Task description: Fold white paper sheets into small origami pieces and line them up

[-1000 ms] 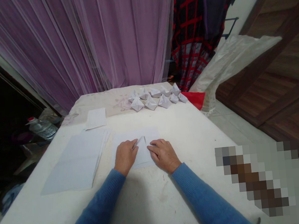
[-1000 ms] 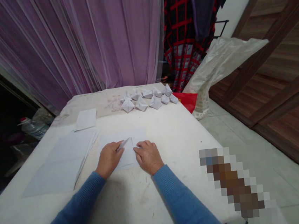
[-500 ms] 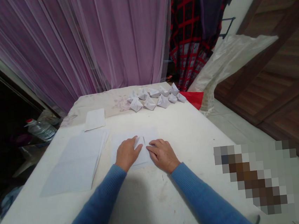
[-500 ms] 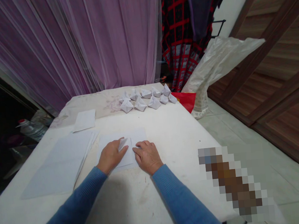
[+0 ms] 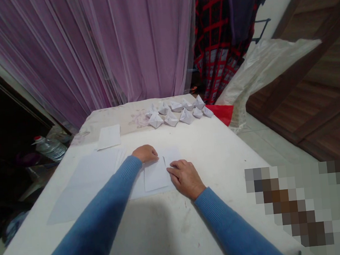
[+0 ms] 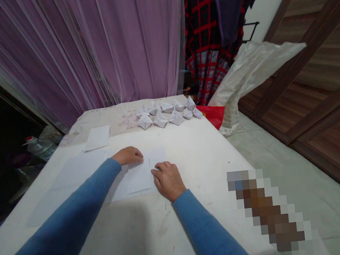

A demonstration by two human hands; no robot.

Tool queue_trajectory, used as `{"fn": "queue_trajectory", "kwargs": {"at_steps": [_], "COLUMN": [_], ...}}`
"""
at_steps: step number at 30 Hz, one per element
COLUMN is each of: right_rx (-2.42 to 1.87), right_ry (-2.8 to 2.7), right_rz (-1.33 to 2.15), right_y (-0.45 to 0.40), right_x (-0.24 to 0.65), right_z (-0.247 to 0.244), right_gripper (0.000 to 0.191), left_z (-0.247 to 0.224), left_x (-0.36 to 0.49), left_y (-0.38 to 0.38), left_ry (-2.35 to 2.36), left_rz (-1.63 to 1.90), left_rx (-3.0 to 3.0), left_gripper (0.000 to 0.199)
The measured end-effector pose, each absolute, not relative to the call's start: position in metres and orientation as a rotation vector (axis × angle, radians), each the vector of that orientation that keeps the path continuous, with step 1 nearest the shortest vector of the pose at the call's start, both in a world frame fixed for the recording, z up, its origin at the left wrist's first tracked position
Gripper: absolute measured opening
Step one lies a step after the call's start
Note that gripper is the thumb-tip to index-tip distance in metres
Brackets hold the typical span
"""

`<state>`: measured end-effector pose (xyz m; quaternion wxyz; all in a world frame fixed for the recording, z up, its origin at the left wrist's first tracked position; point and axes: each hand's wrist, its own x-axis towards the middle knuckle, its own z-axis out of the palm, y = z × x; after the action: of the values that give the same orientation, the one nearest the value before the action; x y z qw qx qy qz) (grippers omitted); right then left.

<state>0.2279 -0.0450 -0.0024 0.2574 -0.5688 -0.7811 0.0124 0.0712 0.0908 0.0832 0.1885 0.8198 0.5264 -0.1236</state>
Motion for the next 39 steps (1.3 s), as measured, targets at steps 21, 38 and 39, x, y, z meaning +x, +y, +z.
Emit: {"fn": "queue_trajectory", "kwargs": {"at_steps": [21, 38, 39], "right_rx": [-1.566, -1.561, -1.563], "right_ry": [-2.125, -2.124, -2.125], "right_rz": [0.056, 0.052, 0.056], "right_y": [-0.044, -0.044, -0.044], "right_x": [0.229, 0.229, 0.229], "right_z": [-0.001, -0.001, -0.001], "right_gripper": [0.023, 0.023, 0.023], "left_z": [0.065, 0.060, 0.061], "left_x": [0.094, 0.091, 0.091], "left_y": [0.067, 0.072, 0.073], "left_ry": [1.688, 1.726, 1.712], "left_rz": [-0.250, -0.251, -0.259], "left_rx": [2.462, 2.359, 2.365], "left_gripper": [0.020, 0.025, 0.024]}}
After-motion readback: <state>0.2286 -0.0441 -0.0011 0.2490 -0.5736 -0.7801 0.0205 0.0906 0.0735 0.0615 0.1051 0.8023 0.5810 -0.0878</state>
